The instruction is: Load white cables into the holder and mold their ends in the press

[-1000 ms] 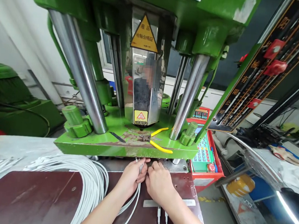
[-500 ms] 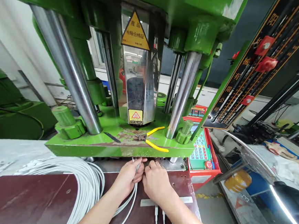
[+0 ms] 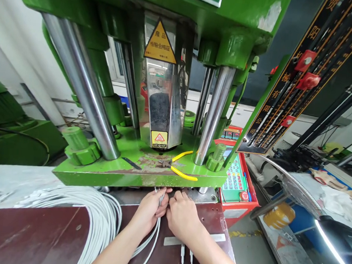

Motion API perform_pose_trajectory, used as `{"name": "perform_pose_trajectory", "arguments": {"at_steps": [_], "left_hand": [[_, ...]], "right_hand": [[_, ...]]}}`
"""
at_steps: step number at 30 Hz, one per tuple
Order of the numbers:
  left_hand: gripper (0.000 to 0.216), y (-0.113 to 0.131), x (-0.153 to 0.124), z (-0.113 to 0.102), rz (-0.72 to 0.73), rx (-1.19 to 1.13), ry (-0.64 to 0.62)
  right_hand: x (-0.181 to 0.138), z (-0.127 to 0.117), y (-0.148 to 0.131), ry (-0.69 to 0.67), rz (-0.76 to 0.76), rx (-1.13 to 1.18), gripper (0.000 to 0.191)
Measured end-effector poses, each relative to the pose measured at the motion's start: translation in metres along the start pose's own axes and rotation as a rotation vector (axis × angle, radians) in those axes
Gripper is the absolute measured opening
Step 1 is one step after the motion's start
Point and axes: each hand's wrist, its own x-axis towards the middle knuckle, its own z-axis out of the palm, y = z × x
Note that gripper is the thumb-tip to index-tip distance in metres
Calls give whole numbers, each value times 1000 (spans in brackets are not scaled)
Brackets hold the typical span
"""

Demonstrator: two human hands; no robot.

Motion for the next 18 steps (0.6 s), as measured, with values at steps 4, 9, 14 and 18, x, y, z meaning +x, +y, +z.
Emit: {"name": "perform_pose_trajectory", "arguments": {"at_steps": [4,9,14,18], "left_hand": [[15,1,-1,1,6,1,11],[15,2,-1,0,-7,5,16],[15,2,-1,2,-2,11,15],[15,3,-1,3,-12,9,5]], "right_hand": [[0,-1,-1,-2,-5,0,29],[0,-1,-1,-12,1,0,29],[-1,-1,0,-14,-11,-6,29],[-2,-3,-5,-33,7,-22,28]]}}
